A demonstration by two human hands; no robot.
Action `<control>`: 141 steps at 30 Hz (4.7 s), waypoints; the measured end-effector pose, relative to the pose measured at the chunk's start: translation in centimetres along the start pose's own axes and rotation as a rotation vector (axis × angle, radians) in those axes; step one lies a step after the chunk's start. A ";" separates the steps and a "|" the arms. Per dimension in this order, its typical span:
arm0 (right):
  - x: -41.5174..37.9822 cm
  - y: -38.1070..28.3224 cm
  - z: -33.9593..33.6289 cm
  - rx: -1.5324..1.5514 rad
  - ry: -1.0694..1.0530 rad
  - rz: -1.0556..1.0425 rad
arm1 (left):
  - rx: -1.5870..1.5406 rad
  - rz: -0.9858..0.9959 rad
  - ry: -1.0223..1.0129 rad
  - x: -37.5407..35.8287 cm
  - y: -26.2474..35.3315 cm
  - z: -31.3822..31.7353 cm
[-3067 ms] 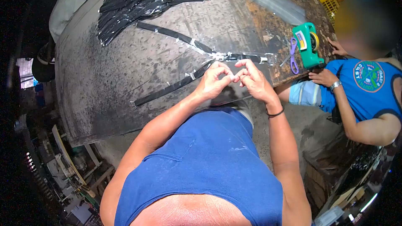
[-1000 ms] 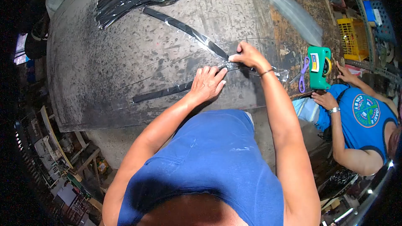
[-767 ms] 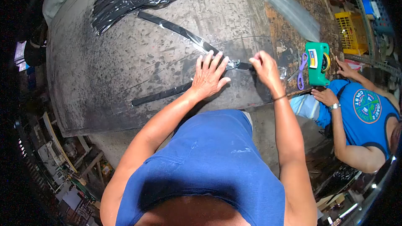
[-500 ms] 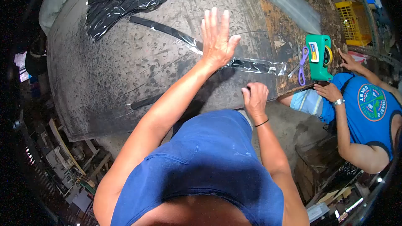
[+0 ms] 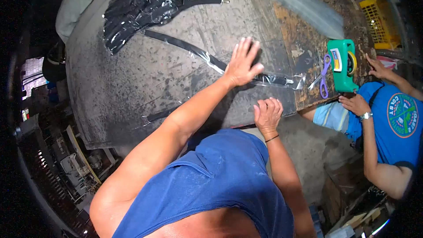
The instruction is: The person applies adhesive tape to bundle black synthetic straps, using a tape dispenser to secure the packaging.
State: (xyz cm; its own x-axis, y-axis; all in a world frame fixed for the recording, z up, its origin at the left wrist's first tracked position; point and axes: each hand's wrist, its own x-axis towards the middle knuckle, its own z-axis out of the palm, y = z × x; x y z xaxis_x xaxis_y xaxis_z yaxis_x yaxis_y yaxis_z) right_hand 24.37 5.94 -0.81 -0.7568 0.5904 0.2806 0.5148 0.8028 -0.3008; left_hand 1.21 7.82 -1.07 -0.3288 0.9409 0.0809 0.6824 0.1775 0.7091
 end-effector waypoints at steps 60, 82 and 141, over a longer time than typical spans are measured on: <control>18.6 -1.7 -15.0 1.244 -0.540 0.367 | 0.222 0.140 0.497 -4.1 10.8 -6.8; 5.8 9.6 2.3 1.175 -0.436 0.422 | -0.330 -0.311 0.837 -16.9 21.2 -61.6; 31.1 -21.6 -20.3 1.793 -0.909 -0.324 | -0.870 -0.231 0.454 -8.7 17.3 -43.9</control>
State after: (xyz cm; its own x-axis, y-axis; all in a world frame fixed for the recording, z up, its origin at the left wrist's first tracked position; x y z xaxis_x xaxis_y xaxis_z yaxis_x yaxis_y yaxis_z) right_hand -2.06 8.66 32.93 -0.9558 -0.1894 0.2249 -0.1177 -0.4546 -0.8829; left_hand -12.78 -9.90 41.21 -0.7339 0.6792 0.0072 -0.0839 -0.1011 0.9913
